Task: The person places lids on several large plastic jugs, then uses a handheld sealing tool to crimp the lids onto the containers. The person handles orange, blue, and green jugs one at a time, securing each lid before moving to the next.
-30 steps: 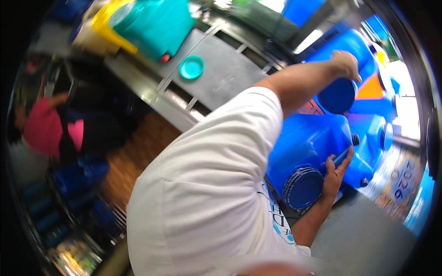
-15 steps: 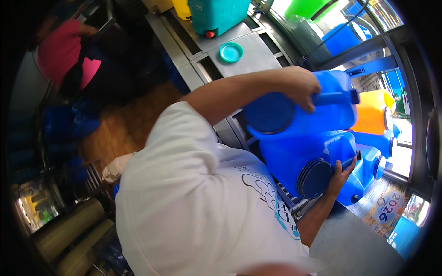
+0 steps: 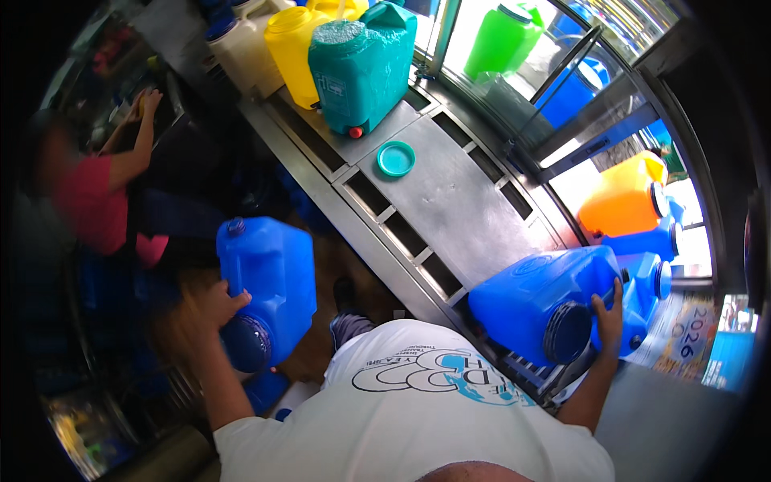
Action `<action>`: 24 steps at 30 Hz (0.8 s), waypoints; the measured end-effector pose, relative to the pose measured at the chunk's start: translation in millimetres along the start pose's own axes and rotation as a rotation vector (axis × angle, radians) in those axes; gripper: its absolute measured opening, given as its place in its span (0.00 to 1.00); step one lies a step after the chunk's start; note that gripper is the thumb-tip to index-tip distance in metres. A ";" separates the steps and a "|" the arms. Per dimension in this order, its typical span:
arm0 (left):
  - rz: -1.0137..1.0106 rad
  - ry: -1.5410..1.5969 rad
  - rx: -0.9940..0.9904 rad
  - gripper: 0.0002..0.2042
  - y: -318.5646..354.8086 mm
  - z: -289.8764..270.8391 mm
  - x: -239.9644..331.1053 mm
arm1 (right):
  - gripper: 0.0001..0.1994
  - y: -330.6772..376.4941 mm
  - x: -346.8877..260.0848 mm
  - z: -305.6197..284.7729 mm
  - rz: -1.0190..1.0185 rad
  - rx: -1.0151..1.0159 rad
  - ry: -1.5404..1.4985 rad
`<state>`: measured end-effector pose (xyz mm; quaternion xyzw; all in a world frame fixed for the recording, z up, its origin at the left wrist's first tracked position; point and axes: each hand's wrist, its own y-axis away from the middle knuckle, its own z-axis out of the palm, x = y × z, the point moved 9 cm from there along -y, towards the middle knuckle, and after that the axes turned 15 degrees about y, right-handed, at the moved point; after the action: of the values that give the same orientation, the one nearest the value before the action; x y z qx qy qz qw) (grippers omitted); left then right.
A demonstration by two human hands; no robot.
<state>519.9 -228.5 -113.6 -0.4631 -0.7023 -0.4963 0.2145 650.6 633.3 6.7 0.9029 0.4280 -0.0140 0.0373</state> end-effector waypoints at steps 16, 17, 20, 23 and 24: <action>-0.381 0.517 0.576 0.29 -382.4 33.6 -371.2 | 0.27 -382.4 -627.3 274.5 -0.605 0.211 0.333; -0.385 0.531 0.577 0.30 -398.0 34.0 -376.5 | 0.28 -404.2 -643.7 285.1 -0.552 0.275 0.300; -0.412 0.540 0.549 0.38 -426.6 47.2 -390.8 | 0.29 -459.9 -670.6 318.2 -0.377 0.244 0.298; -0.440 0.512 0.501 0.40 -443.7 69.3 -399.4 | 0.31 -490.9 -671.1 364.3 -0.305 -0.057 0.280; -0.425 0.502 0.503 0.40 -447.5 73.3 -400.6 | 0.32 -499.4 -666.5 376.9 -0.256 -0.141 0.316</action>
<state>337.1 -373.3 -672.0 -0.1051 -0.8076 -0.4399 0.3784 -155.5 404.0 -358.5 0.8273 0.5396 0.1532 0.0305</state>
